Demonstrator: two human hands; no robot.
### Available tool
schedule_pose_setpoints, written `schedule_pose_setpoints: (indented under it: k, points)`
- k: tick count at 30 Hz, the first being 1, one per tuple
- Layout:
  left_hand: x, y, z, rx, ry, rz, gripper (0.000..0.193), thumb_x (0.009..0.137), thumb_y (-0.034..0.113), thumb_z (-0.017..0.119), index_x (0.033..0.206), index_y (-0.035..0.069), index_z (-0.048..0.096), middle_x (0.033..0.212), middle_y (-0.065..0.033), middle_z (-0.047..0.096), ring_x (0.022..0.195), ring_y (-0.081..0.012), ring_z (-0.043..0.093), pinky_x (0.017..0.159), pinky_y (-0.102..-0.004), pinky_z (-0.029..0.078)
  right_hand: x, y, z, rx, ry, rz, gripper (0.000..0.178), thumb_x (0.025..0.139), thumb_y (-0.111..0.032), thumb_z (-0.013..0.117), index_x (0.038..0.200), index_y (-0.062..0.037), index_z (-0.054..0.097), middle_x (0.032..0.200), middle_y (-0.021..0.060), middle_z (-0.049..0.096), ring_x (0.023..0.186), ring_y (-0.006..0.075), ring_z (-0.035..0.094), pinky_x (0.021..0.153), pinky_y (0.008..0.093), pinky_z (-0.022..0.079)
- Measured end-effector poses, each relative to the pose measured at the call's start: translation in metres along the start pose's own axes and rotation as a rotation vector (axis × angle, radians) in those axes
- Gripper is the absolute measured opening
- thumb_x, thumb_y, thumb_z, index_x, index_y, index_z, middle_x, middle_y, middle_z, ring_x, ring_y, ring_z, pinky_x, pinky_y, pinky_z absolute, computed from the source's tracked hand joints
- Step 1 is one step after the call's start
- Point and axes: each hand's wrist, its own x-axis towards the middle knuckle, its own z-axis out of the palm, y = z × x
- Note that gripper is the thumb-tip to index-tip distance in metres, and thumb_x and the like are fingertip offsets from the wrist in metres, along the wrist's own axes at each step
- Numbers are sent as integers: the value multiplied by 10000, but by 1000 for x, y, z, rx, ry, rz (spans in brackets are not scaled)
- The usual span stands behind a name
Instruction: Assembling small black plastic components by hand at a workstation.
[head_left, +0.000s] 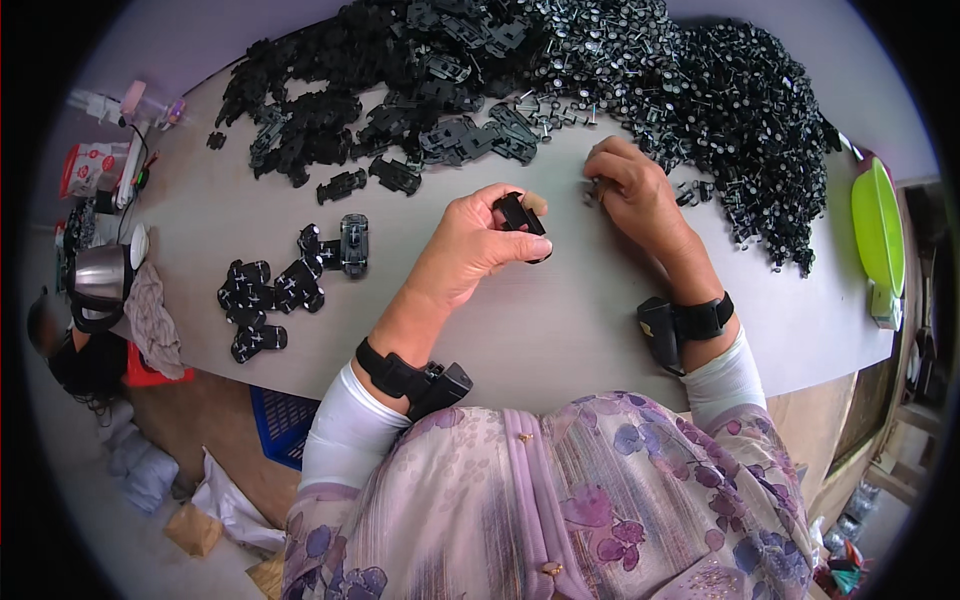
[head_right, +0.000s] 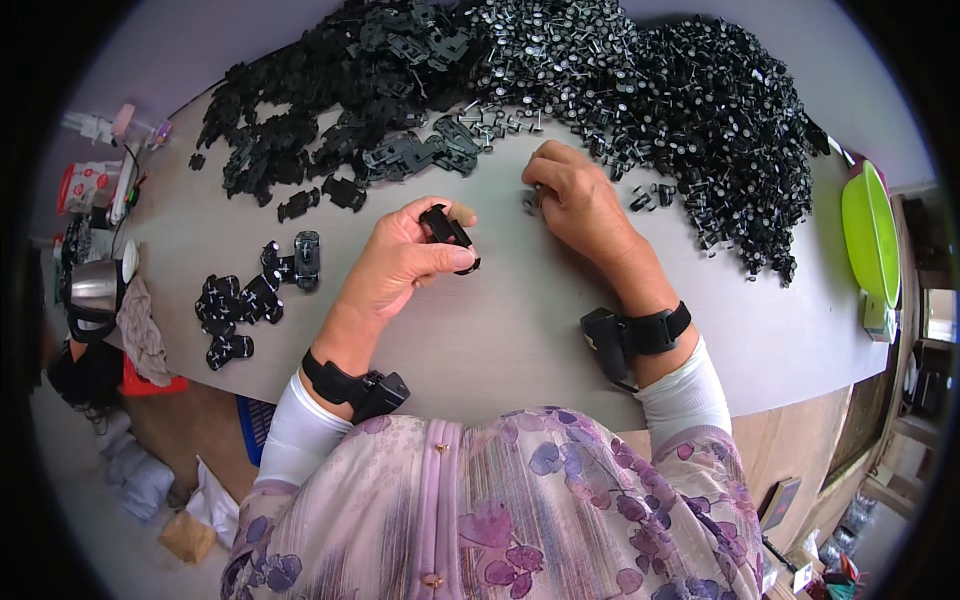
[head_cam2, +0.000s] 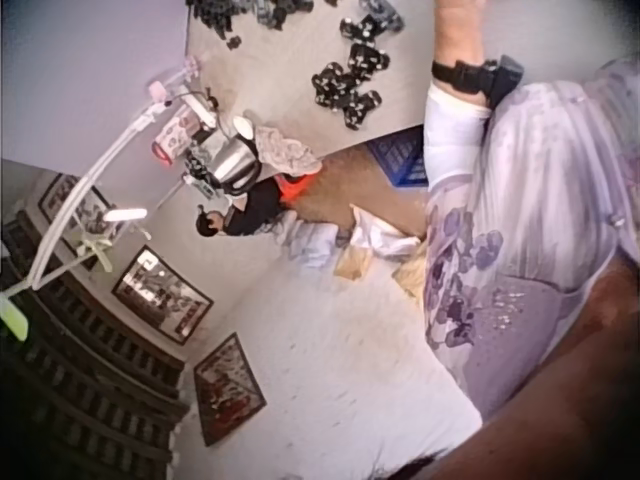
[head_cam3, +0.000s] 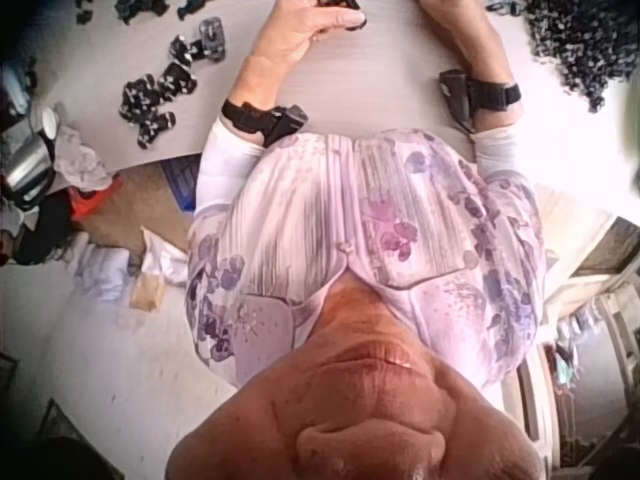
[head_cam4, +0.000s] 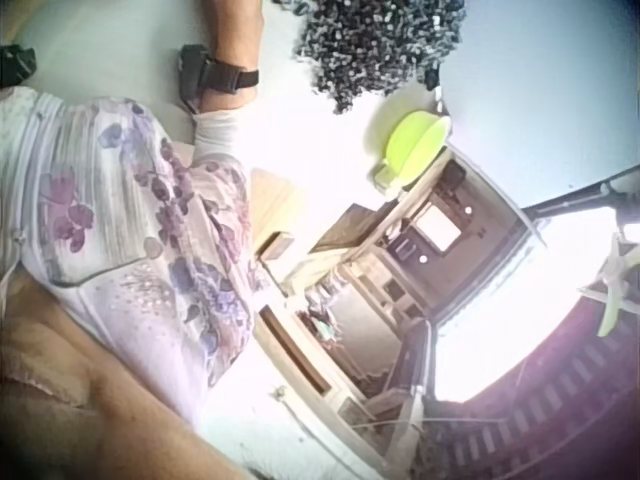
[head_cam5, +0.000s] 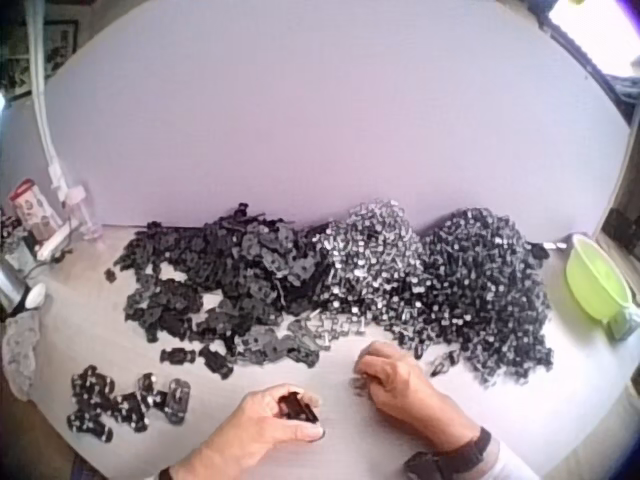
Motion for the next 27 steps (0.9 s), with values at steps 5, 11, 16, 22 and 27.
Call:
schedule_pose_setpoints:
  k: [5, 11, 16, 22, 27]
  points:
    - [1, 2, -6, -362, -75, -203, 221, 791, 35, 719, 978, -13, 611, 845, -89, 652, 700, -184, 670, 616, -294, 556, -14, -20, -9, 83, -19, 203, 221, 709, 4, 658, 930, 2, 643, 982, 125, 593, 844, 322, 607, 743, 377, 504]
    - [4, -5, -5, -369, -45, -142, 185, 853, 59, 663, 982, -52, 591, 876, -139, 656, 772, -247, 695, 619, -305, 564, -23, -31, -11, -43, -44, 101, 251, 690, -31, 694, 931, 16, 642, 997, 130, 585, 950, 305, 576, 804, 387, 488]
    - [3, -6, -5, -286, -65, -198, 218, 868, 101, 662, 1001, -52, 583, 877, -149, 656, 714, -237, 690, 578, -294, 553, -24, -17, -10, -98, -159, -36, 277, 713, -11, 680, 983, -1, 621, 1026, 117, 586, 909, 310, 600, 750, 376, 501]
    - [3, -8, -4, -240, -52, -204, 238, 867, 143, 675, 997, -35, 585, 860, -141, 661, 634, -190, 669, 524, -265, 526, -24, -29, -9, -61, -73, 38, 220, 690, 1, 661, 907, 14, 634, 903, 124, 591, 858, 326, 588, 737, 402, 484]
    - [3, -8, -4, -238, -39, -193, 225, 870, 149, 673, 982, -28, 592, 846, -140, 667, 628, -175, 665, 521, -252, 521, -24, -33, -7, -64, -164, 166, 221, 689, 4, 673, 908, 4, 638, 934, 128, 598, 809, 324, 604, 712, 398, 491]
